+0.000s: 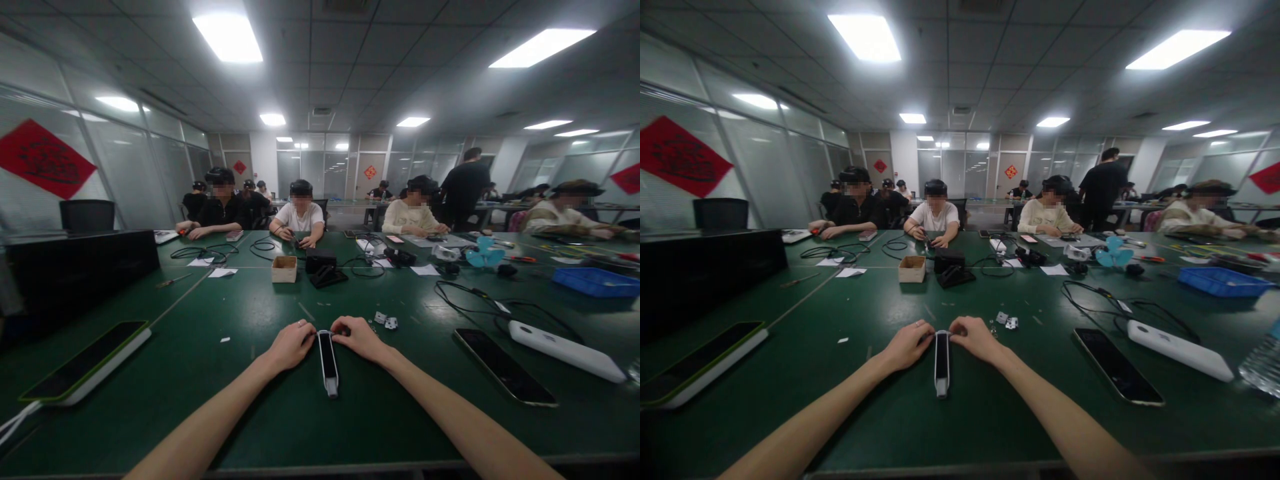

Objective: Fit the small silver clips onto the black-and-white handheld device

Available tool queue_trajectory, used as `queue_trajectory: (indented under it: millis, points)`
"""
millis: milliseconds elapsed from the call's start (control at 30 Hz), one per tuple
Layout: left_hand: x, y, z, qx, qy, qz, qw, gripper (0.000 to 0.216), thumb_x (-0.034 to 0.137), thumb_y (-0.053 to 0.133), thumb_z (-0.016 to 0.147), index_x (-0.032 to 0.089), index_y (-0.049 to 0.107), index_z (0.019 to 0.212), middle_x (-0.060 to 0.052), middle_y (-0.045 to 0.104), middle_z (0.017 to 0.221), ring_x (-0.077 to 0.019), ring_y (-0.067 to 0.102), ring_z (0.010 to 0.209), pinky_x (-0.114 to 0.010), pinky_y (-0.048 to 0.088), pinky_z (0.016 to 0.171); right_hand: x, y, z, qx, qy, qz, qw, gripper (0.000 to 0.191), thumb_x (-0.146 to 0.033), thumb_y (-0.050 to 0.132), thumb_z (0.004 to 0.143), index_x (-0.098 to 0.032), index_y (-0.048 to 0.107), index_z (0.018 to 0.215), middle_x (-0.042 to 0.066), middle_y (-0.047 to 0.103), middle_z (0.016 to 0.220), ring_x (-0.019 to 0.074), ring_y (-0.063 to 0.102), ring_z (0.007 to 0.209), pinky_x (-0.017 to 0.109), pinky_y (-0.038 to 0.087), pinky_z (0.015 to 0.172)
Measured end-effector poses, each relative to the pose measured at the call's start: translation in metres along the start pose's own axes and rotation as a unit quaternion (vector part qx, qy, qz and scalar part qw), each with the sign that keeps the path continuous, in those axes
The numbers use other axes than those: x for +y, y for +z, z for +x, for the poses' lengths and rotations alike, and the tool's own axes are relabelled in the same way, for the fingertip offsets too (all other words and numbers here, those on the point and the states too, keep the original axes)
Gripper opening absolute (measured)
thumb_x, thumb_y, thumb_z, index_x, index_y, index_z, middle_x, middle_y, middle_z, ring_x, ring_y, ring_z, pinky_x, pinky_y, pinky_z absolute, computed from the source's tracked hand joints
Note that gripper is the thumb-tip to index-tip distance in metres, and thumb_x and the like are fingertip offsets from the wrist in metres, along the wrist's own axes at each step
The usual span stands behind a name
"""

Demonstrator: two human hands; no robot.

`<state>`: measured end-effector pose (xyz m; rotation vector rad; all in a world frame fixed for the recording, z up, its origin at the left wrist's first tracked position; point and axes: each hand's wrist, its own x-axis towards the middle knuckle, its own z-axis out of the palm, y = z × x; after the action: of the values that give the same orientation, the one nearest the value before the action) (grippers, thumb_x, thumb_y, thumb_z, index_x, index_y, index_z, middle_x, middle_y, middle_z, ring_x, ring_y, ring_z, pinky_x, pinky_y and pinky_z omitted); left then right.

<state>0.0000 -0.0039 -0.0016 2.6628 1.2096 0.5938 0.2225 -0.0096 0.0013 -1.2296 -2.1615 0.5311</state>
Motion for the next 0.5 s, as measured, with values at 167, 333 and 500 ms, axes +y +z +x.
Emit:
queue_trajectory:
  millis: [167, 333, 500]
  points:
    - [0.0009, -0.0004, -0.0001, -0.003, -0.005, 0.003, 1.000, 0.016, 0.023, 0.042, 0.091, 0.020, 0.057, 0.096, -0.003, 0.058, 0.093, -0.0162, 0.057, 0.082, -0.026, 0.044, 0.072, -0.0023, 0.0011, 0.0000, 0.003, -0.007, -0.007, 1.000, 0.016, -0.028, 0.064, 0.079, -0.019, 0.065, 0.092, 0.001, 0.064, 0.086, 0.0137, 0.056, 0.075, 0.025, 0.045, 0.067]
    - [0.0007, -0.0002, 0.0004, -0.004, -0.005, 0.006, 1.000, 0.016, 0.023, 0.042, 0.091, 0.020, 0.057, 0.095, -0.003, 0.058, 0.093, -0.0163, 0.057, 0.083, -0.026, 0.044, 0.073, -0.0008, -0.0013, -0.0002, -0.001, -0.030, -0.037, 0.999, 0.018, -0.030, 0.064, 0.078, -0.020, 0.064, 0.092, 0.002, 0.064, 0.087, 0.0154, 0.057, 0.078, 0.028, 0.046, 0.070]
    - [-0.0007, 0.0016, 0.0004, -0.001, 0.000, 0.009, 1.000, 0.017, 0.023, 0.042, 0.090, 0.020, 0.057, 0.096, -0.003, 0.058, 0.094, -0.0162, 0.057, 0.084, -0.025, 0.044, 0.074, 0.0021, -0.0048, -0.0008, 0.002, -0.047, -0.079, 0.996, 0.017, -0.032, 0.061, 0.080, -0.020, 0.064, 0.092, 0.003, 0.064, 0.090, 0.0173, 0.056, 0.083, 0.031, 0.046, 0.075]
